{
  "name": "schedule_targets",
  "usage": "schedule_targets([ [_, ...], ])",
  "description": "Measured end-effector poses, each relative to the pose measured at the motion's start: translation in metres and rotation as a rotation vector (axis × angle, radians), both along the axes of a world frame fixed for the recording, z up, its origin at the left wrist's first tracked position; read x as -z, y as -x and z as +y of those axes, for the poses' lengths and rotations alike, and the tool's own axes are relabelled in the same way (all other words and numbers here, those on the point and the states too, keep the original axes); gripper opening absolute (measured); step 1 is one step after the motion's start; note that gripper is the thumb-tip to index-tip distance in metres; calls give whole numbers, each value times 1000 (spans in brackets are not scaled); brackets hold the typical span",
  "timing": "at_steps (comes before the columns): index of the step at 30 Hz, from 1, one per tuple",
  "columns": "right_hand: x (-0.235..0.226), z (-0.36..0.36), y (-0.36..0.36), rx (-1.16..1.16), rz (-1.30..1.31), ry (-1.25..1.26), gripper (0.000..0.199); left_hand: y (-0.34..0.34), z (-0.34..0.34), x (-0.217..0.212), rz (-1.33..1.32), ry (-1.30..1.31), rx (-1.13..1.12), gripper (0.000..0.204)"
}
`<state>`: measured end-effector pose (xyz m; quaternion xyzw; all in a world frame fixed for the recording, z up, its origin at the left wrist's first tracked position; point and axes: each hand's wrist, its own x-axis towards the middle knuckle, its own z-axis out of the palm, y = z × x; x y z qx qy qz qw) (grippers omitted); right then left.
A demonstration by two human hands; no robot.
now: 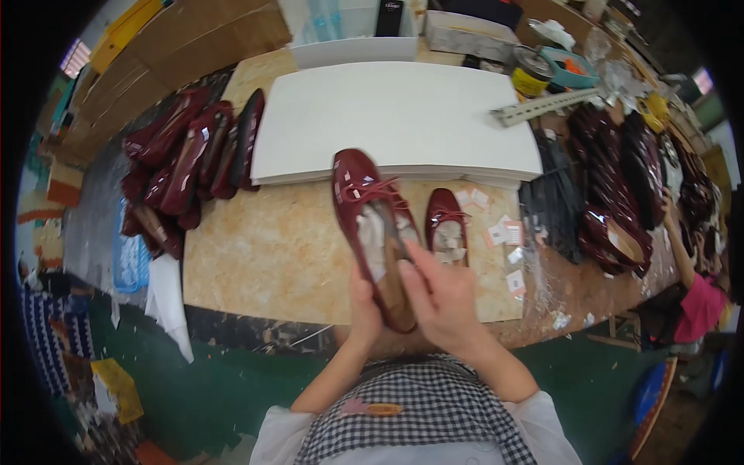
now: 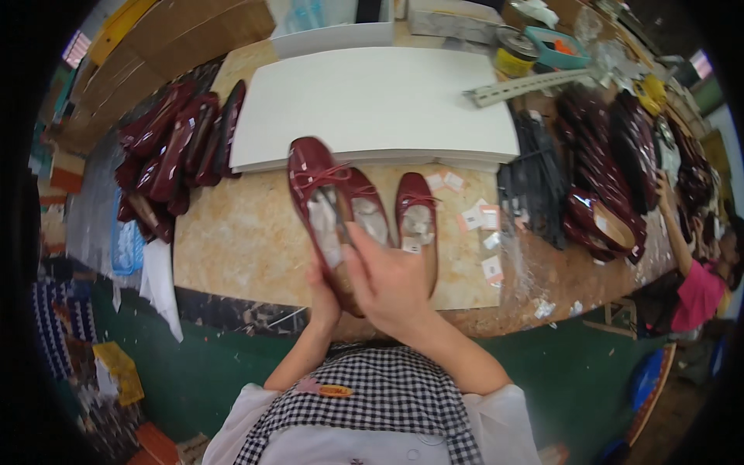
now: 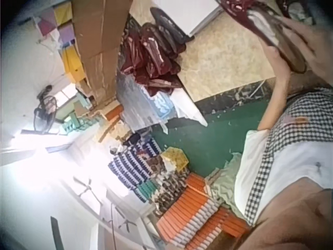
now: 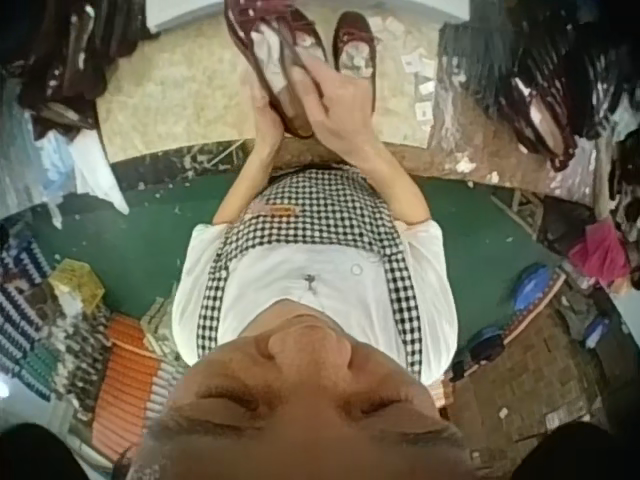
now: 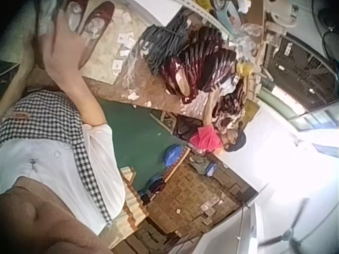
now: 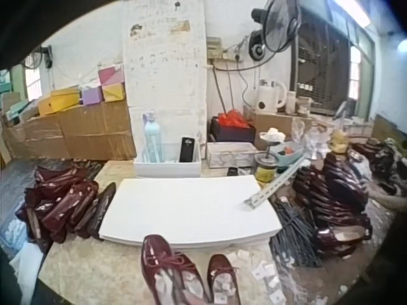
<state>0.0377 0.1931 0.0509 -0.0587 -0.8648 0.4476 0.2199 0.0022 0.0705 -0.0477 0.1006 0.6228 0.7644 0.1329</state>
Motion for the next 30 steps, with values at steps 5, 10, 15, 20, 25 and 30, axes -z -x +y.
schedule_targets([
  [5,34,-15,5,35,119,-216,30,-4,1,13,-116,-45,-60,87],
  [10,21,45,-25,-179,-205,109,25,8,-41,19,-504,-17,65,74],
  [15,89,237,-54,675,-420,-740,25,56,-90,1,400,832,-158,52],
  [20,123,269,-45,677,-689,-808,22,38,2,-30,90,999,200,55],
  [25,74,246,-83,624,-461,-580,18,32,-13,24,-55,60,-34,57],
  [30,34,139,-52,421,-365,59,25,15,2,9,-758,-435,383,69],
])
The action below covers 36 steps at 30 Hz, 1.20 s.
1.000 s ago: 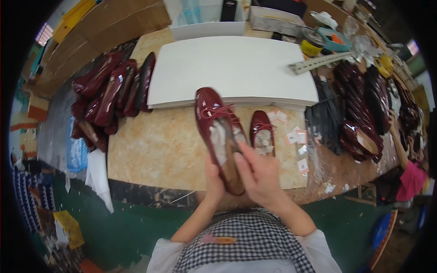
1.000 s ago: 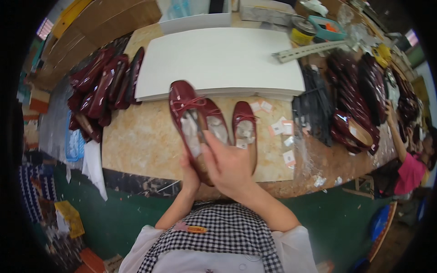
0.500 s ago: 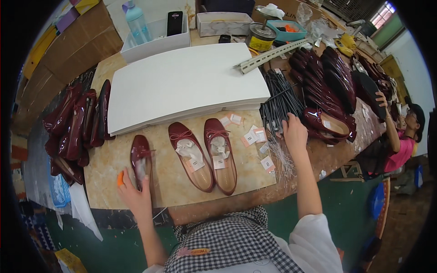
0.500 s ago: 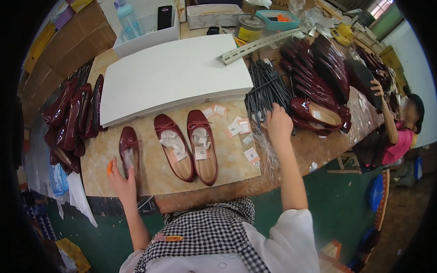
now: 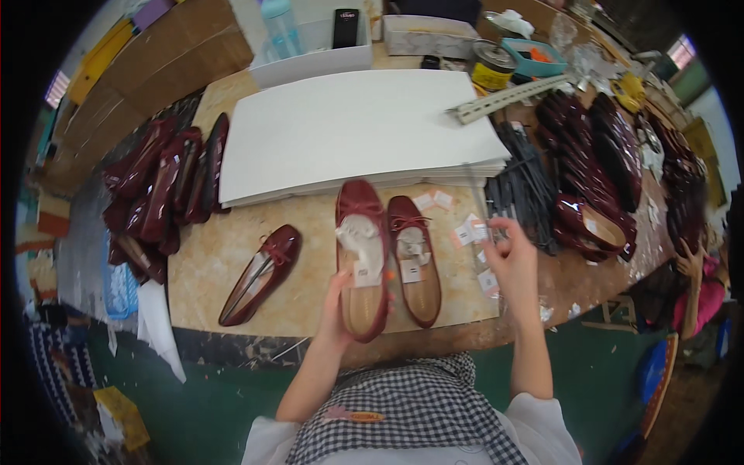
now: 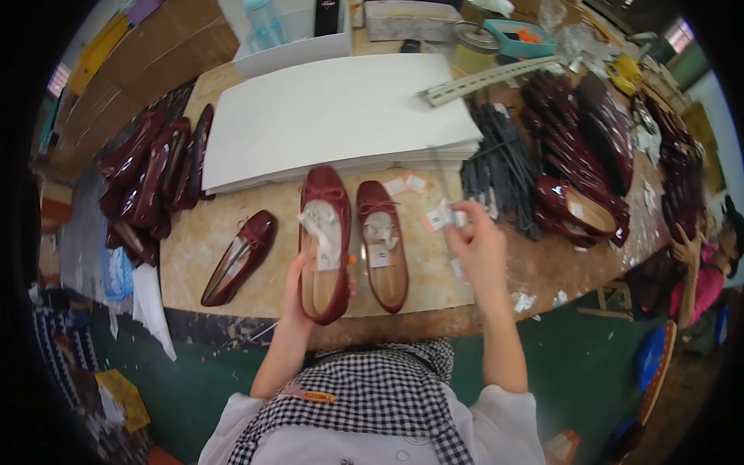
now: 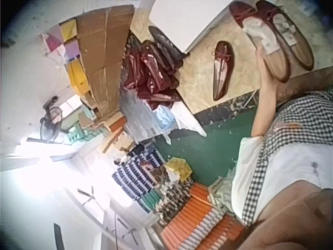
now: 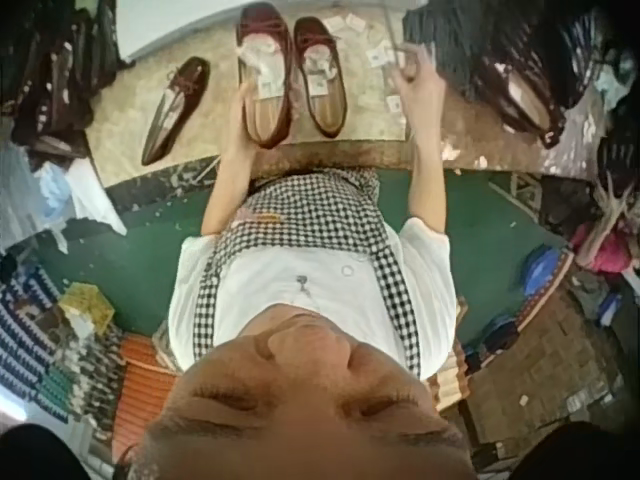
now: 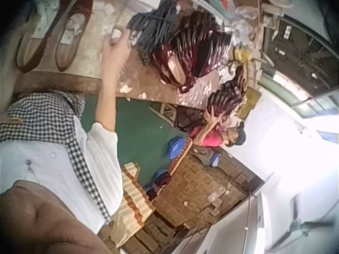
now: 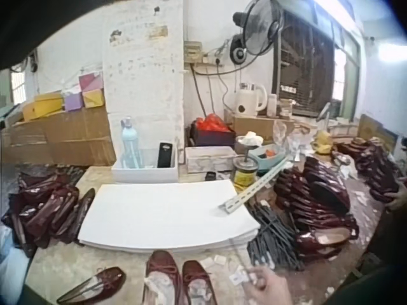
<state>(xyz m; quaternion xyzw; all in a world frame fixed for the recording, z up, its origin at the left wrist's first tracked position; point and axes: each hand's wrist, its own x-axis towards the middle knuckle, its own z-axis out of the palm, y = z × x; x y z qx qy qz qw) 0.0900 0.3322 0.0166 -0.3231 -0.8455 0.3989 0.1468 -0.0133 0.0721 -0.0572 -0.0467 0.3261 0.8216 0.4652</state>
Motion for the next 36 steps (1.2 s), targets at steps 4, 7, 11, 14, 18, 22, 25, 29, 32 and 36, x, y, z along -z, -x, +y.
schedule_targets([
  [4,-20,-79,7,-357,76,311,34,15,7,0,337,331,-234,65],
  [7,-22,-97,15,-433,65,535,34,18,0,9,638,350,-227,63],
  [11,-29,-100,26,-417,84,584,31,10,1,-2,671,337,-242,74],
  [14,-25,-114,33,-384,242,313,29,-6,7,1,723,412,-364,76],
  [18,-13,-135,44,-334,357,-35,29,-29,14,11,616,421,-461,78],
  [22,12,-136,41,-437,151,-99,35,-21,11,33,603,522,-408,76],
  [25,15,-99,27,-639,203,420,36,-12,-20,63,409,570,-314,63],
  [29,40,69,4,108,126,-535,29,24,-45,-28,1455,1202,-362,53],
  [32,81,131,14,252,-427,-690,30,4,23,-63,1103,1042,44,57],
  [36,78,135,16,188,-338,-654,29,5,67,-19,1141,1022,271,58],
])
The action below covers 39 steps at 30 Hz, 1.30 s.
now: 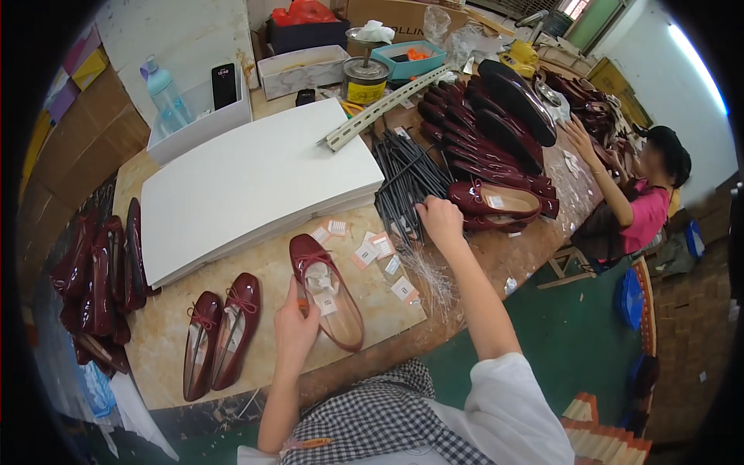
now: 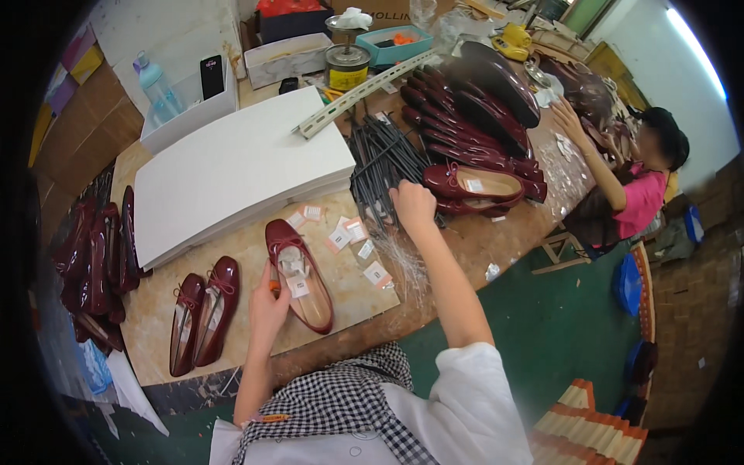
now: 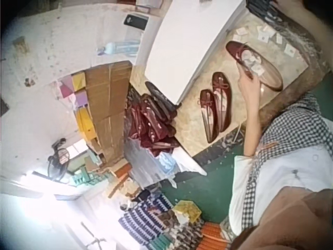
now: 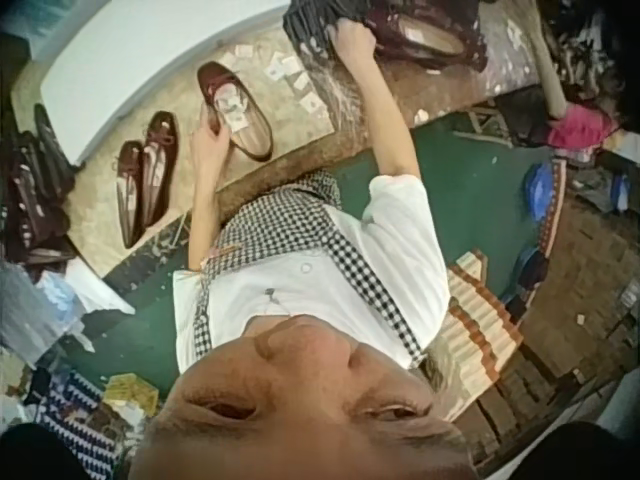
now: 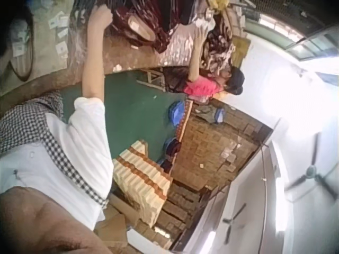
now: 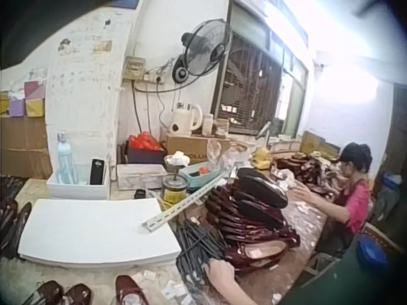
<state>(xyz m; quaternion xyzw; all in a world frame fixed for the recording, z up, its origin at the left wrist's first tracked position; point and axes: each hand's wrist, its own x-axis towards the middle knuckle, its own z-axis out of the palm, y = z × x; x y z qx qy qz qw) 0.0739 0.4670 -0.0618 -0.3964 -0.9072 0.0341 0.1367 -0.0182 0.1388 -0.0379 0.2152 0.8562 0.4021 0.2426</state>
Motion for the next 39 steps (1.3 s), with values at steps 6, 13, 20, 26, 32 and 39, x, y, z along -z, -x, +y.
schedule_targets([
  [6,-31,-26,-50,36,202,11,17,-20,-35,66,-1183,-639,-206,69],
  [13,-99,-193,-24,-390,337,1001,30,8,-50,52,-704,-844,-297,70],
  [20,-102,-231,1,-473,307,1300,34,7,-54,14,-398,-861,-247,67],
  [26,-109,-246,14,-487,441,1065,26,-10,-49,9,-298,-953,-266,79],
  [32,-79,-267,25,-617,470,520,27,-31,-37,22,-289,-1051,-367,80],
  [39,-88,-253,4,-647,423,920,37,-9,-95,-3,240,-366,-77,50],
])
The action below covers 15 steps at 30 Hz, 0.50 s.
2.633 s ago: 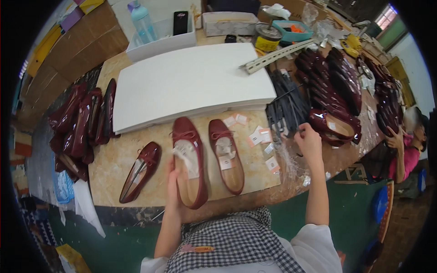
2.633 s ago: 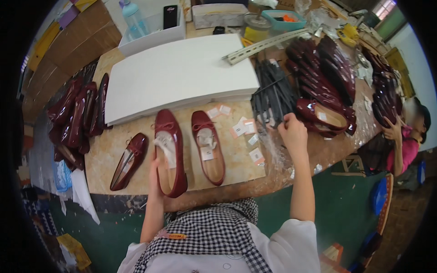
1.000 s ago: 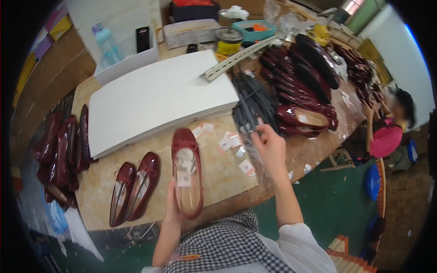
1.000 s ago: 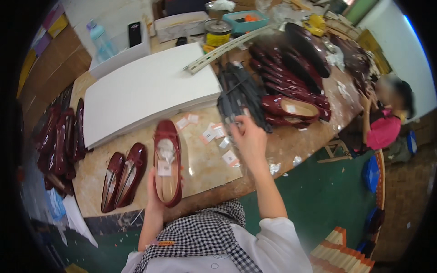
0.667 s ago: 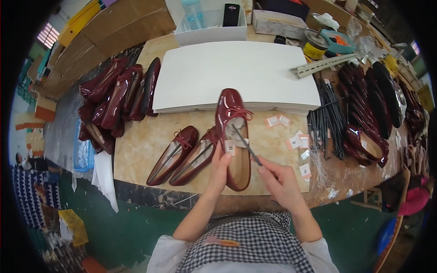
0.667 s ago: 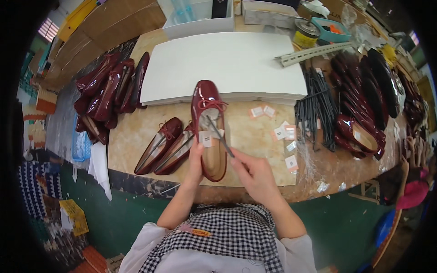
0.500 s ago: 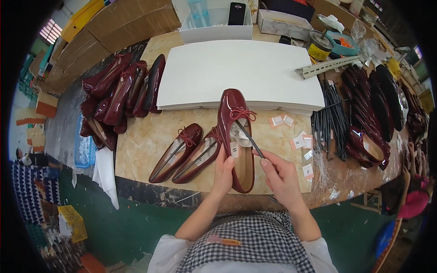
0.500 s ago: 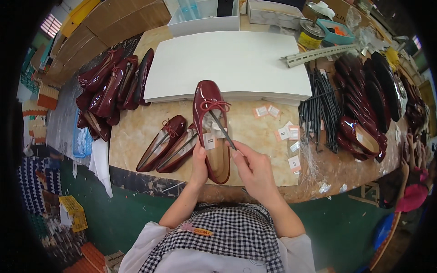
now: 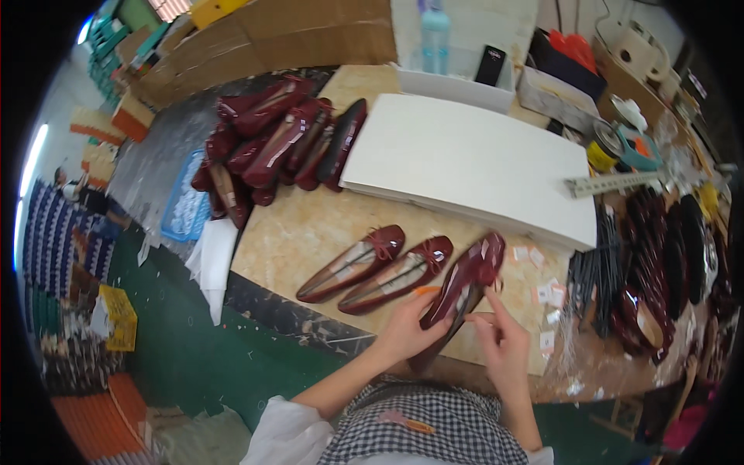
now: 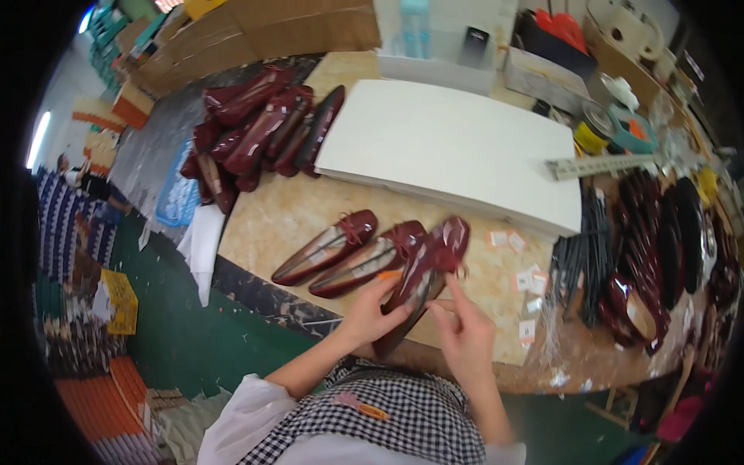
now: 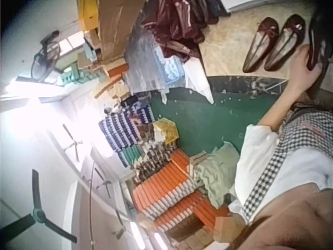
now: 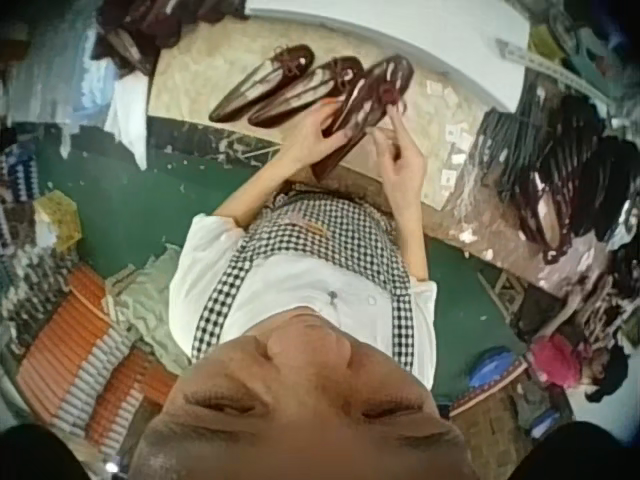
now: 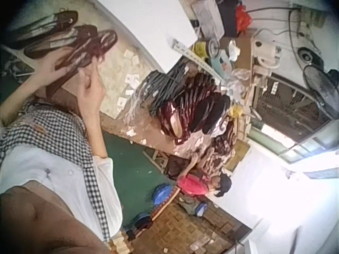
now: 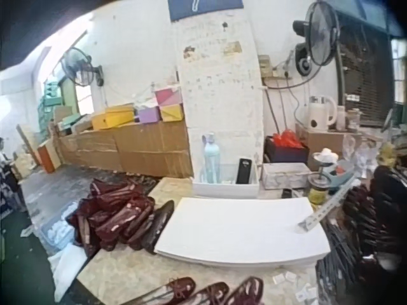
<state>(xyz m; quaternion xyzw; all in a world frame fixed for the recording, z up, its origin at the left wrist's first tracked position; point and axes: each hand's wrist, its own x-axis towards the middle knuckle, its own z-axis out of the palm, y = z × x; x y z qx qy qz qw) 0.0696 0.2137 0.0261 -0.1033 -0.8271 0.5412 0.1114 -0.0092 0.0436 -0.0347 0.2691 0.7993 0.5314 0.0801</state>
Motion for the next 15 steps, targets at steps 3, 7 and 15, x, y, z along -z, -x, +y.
schedule_targets([
  [3,8,13,-8,72,-15,112,37,29,-42,-28,510,553,-152,55],
  [7,5,13,-7,11,-120,-12,30,51,-67,-14,179,660,-33,54],
  [15,5,90,-45,30,-206,-274,30,144,-64,-100,369,591,-169,37],
])
